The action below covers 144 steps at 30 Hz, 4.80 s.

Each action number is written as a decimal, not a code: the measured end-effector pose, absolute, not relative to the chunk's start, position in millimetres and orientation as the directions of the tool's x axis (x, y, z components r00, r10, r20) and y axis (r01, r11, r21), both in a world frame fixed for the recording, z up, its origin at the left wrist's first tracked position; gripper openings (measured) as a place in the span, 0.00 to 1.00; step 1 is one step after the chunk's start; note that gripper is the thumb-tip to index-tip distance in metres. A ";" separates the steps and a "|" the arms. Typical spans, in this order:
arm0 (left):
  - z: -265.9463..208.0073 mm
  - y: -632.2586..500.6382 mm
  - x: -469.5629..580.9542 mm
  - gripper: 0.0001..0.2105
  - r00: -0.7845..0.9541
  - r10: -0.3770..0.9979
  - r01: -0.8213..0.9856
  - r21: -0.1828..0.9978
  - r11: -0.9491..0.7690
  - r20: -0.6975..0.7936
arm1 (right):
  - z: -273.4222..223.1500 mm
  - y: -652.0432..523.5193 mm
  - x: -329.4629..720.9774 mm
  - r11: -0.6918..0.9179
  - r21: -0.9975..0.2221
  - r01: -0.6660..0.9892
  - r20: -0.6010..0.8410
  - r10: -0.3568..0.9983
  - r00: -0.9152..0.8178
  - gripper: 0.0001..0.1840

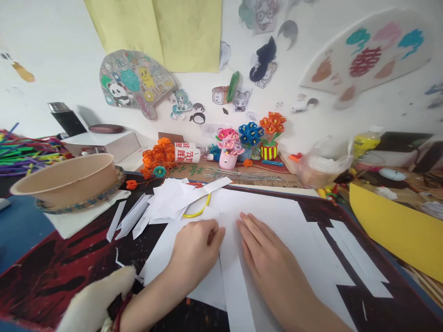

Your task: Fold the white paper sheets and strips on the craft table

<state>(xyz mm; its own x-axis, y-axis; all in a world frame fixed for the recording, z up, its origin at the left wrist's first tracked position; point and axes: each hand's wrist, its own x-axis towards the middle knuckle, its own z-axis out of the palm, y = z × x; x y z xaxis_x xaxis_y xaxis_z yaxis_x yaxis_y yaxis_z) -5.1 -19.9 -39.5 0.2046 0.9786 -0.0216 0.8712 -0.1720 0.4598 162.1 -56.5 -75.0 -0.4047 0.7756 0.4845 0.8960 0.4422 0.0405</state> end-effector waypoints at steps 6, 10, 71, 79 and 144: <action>-40.1 -19.8 -4.4 0.18 0.223 0.974 0.870 0.457 -0.187 -0.027 | -76.1 -60.3 157.0 0.488 0.020 0.872 0.501 0.750 -0.431 0.23; -40.3 -20.2 -5.2 0.17 0.252 0.967 0.872 0.442 -0.211 -0.034 | -80.2 -59.3 157.1 0.493 0.011 0.870 0.486 0.758 -0.435 0.23; -41.6 -20.9 -10.7 0.18 0.277 0.959 0.861 0.458 -0.221 -0.059 | -82.7 -66.3 157.6 0.516 0.049 0.855 0.412 0.770 -0.488 0.24; -39.4 -21.9 -11.8 0.20 0.270 0.961 0.850 0.481 -0.213 -0.052 | -80.6 -64.6 159.2 0.526 0.094 0.845 0.429 0.745 -0.511 0.24; -29.1 -22.1 -25.2 0.19 0.155 0.988 0.453 0.890 -0.052 -0.021 | -64.4 -69.7 165.1 0.417 -0.538 0.732 0.544 0.835 -0.076 0.27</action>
<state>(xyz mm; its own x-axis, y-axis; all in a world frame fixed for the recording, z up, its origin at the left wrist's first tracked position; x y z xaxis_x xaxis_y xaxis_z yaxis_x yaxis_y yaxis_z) -25.2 -22.1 -29.1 0.1553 0.9876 -0.0213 0.4525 -0.0520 0.8902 165.1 -69.7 -64.4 -0.0761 0.8355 0.5443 0.7321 0.4174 -0.5384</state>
